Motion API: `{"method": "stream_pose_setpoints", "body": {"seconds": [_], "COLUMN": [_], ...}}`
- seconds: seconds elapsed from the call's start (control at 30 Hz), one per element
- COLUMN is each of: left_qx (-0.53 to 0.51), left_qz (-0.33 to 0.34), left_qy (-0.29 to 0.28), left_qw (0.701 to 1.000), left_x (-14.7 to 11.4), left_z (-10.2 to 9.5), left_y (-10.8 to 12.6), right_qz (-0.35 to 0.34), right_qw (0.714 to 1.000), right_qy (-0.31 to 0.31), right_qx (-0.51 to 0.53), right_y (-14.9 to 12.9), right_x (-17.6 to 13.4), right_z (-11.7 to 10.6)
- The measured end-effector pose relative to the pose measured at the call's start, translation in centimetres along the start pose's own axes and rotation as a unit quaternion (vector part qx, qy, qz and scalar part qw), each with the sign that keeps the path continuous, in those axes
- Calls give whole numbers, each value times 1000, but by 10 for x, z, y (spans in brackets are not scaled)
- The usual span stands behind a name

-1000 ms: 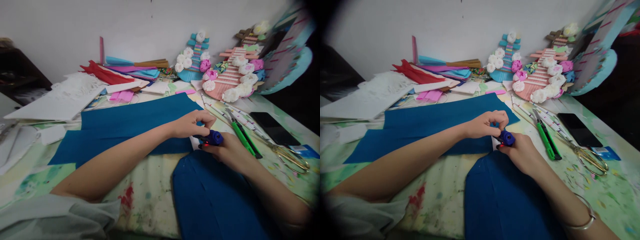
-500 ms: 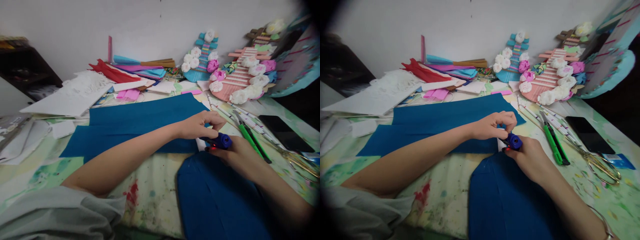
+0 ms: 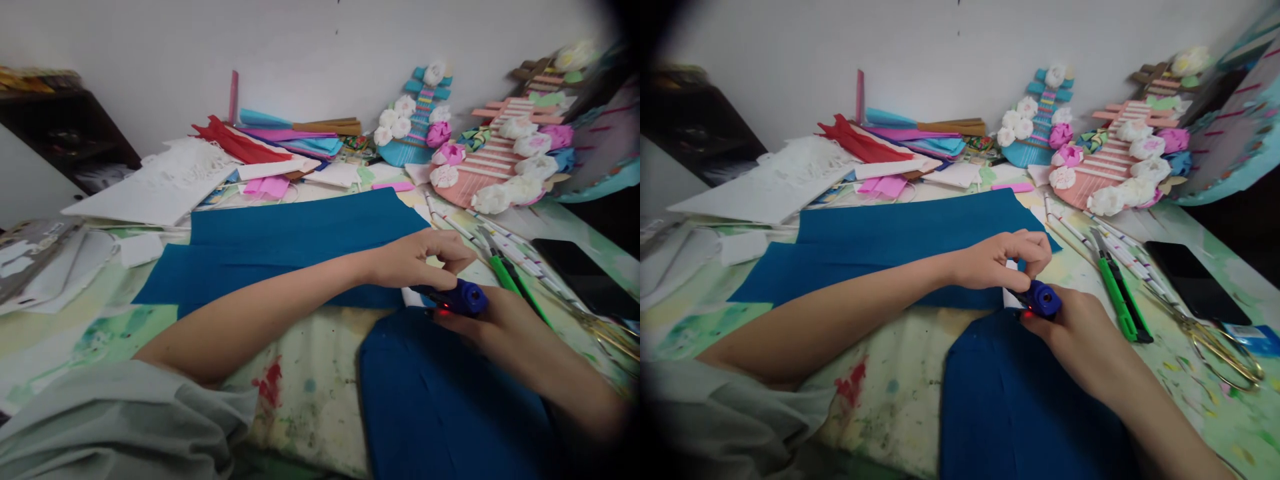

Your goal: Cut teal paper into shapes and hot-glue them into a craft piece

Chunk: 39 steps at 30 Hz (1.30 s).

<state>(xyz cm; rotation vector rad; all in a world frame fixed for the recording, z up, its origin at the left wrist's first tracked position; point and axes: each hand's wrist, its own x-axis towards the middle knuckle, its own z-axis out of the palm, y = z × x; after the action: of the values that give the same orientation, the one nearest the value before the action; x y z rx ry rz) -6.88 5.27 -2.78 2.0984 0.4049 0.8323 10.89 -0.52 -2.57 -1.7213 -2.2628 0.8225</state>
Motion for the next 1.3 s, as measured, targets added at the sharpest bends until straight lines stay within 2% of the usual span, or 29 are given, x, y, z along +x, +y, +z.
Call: {"method": "stream_pose_setpoints", "body": {"seconds": [0.27, 0.53, 0.77, 0.9, 1.17, 1.3], "left_qx": [-11, -39, -42, -43, -64, -69], "left_qz": [16, 8, 61, 43, -13, -12], "left_qy": [-16, -23, -37, -51, -34, -39], "left_qw": [1000, 999, 997, 997, 997, 997], "left_x": [-1, -3, -4, -3, -3, -4], "left_z": [4, 8, 10, 12, 16, 14], "left_y": [5, 13, 16, 17, 24, 20], "right_qz": [9, -24, -27, -43, -56, -51], "right_qw": [999, 999, 997, 995, 991, 995], "right_qy": [-32, -5, -17, -6, -5, 13], "right_qx": [-27, -44, -71, -88, -121, -87], "right_y": [-3, 4, 7, 7, 6, 11], "right_x": [-10, -19, -27, -30, -33, -28], "right_z": [-2, -2, -1, -2, -2, 0]}}
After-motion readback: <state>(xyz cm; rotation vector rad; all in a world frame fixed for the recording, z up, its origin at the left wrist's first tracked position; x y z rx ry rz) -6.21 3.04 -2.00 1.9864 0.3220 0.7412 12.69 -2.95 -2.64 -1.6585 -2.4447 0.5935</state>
